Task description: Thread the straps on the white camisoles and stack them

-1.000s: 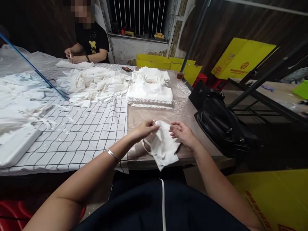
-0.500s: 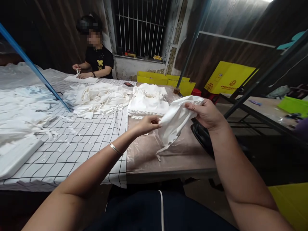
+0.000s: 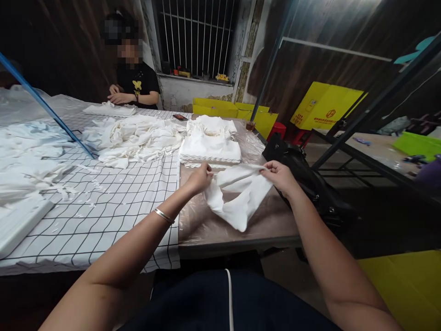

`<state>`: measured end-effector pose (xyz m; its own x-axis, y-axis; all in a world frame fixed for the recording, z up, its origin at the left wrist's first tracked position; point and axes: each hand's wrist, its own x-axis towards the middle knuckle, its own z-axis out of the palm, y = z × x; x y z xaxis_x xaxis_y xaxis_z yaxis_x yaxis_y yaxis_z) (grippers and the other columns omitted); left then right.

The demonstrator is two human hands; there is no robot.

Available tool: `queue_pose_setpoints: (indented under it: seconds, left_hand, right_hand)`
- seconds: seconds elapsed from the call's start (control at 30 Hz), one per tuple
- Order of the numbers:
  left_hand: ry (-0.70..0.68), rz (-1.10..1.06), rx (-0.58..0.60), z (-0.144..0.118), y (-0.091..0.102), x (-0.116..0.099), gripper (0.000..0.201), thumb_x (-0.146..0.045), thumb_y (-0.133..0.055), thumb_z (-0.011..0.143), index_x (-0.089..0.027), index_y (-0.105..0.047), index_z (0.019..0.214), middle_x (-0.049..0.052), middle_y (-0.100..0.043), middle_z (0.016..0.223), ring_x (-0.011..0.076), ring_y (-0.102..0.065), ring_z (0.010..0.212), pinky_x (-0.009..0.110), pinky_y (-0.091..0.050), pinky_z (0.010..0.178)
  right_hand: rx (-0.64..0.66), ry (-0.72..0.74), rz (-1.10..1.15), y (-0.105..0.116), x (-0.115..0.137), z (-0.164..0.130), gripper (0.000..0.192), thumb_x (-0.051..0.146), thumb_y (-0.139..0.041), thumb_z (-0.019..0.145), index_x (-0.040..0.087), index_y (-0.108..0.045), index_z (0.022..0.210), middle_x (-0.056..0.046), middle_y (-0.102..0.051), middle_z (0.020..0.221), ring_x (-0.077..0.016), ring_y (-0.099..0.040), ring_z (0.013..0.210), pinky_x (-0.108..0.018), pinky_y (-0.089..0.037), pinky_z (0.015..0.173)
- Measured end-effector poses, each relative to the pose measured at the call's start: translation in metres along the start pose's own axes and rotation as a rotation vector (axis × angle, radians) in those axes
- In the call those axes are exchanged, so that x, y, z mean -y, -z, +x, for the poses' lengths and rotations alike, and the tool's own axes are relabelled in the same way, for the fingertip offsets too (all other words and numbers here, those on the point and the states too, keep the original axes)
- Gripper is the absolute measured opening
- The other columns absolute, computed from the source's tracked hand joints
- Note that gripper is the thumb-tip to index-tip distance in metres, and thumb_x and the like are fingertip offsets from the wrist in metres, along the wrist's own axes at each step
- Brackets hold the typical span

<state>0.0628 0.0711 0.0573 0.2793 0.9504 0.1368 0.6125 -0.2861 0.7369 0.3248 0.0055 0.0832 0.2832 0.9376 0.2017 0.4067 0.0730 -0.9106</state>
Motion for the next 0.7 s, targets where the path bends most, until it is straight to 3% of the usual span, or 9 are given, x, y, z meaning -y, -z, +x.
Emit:
queue_pose_setpoints:
  seconds: [0.1,0.17,0.23,0.37,0.47,0.53,0.63,0.7]
  left_hand:
    - [-0.107,0.293,0.009,-0.028,-0.017,0.011,0.011,-0.021,-0.054,0.091,-0.019,-0.056,0.101,0.01,-0.062,0.111,0.0265,-0.057,0.105,0.041,-0.041,0.089]
    - [-0.18,0.397,0.075,-0.05,-0.03,0.012,0.014,-0.029,-0.051,0.094,-0.018,-0.058,0.1,0.01,-0.064,0.108,0.0266,-0.058,0.102,0.042,-0.042,0.089]
    - [-0.202,0.503,0.129,-0.07,-0.042,0.01,0.026,-0.04,-0.05,0.096,-0.016,-0.059,0.1,0.012,-0.065,0.1,0.0275,-0.061,0.095,0.04,-0.044,0.084]
    - [-0.159,0.633,0.215,-0.089,-0.059,0.007,0.049,-0.056,-0.055,0.089,-0.011,-0.056,0.111,0.016,-0.063,0.101,0.0309,-0.062,0.093,0.037,-0.047,0.075]
    - [-0.12,0.636,0.229,-0.089,-0.062,0.011,0.04,-0.043,-0.053,0.094,-0.01,-0.053,0.116,0.017,-0.062,0.106,0.0306,-0.062,0.097,0.036,-0.047,0.075]
    - [-0.096,0.621,0.24,-0.086,-0.059,0.015,0.027,-0.029,-0.048,0.096,-0.01,-0.054,0.114,0.018,-0.063,0.105,0.0294,-0.063,0.096,0.035,-0.047,0.076]
    - [-0.048,0.53,0.252,-0.08,-0.05,0.021,0.015,-0.019,-0.048,0.094,-0.013,-0.059,0.102,0.015,-0.066,0.099,0.0271,-0.064,0.092,0.033,-0.046,0.074]
    - [0.007,0.396,0.248,-0.076,-0.041,0.023,0.008,-0.02,-0.054,0.091,-0.016,-0.061,0.091,0.011,-0.068,0.091,0.0244,-0.065,0.087,0.03,-0.045,0.071]
  right_hand:
    - [-0.028,-0.074,-0.23,-0.006,-0.041,-0.012,0.016,0.027,-0.066,0.061,0.018,-0.058,0.072,-0.002,-0.061,0.072,-0.0177,-0.056,0.067,-0.027,-0.044,0.064]
    - [-0.114,-0.08,-0.336,-0.013,-0.06,-0.022,0.015,0.023,-0.063,0.064,0.019,-0.057,0.077,-0.003,-0.063,0.082,-0.0182,-0.058,0.072,-0.029,-0.046,0.07]
    - [-0.167,-0.073,-0.42,-0.021,-0.068,-0.032,0.014,0.025,-0.063,0.07,0.02,-0.055,0.08,-0.003,-0.063,0.082,-0.0185,-0.058,0.071,-0.03,-0.046,0.071]
    - [-0.069,-0.167,-0.66,-0.046,-0.065,-0.039,0.031,0.043,-0.073,0.076,0.02,-0.053,0.085,-0.003,-0.063,0.078,-0.0227,-0.062,0.075,-0.029,-0.045,0.067]
    - [-0.085,-0.195,-0.775,-0.062,-0.062,-0.032,0.046,0.04,-0.08,0.073,0.018,-0.053,0.103,-0.009,-0.065,0.1,-0.0258,-0.063,0.092,-0.028,-0.044,0.071]
    - [-0.104,-0.217,-0.772,-0.066,-0.063,-0.025,0.046,0.034,-0.08,0.073,0.017,-0.053,0.106,-0.011,-0.065,0.105,-0.0255,-0.062,0.095,-0.027,-0.043,0.07]
    - [-0.07,-0.257,-0.7,-0.062,-0.067,-0.017,0.023,0.024,-0.077,0.075,0.019,-0.057,0.084,-0.004,-0.066,0.086,-0.0221,-0.062,0.081,-0.026,-0.04,0.065]
    - [-0.053,-0.262,-0.654,-0.055,-0.07,-0.016,0.022,0.021,-0.073,0.076,0.019,-0.053,0.067,0.0,-0.062,0.071,-0.0194,-0.06,0.072,-0.025,-0.038,0.061]
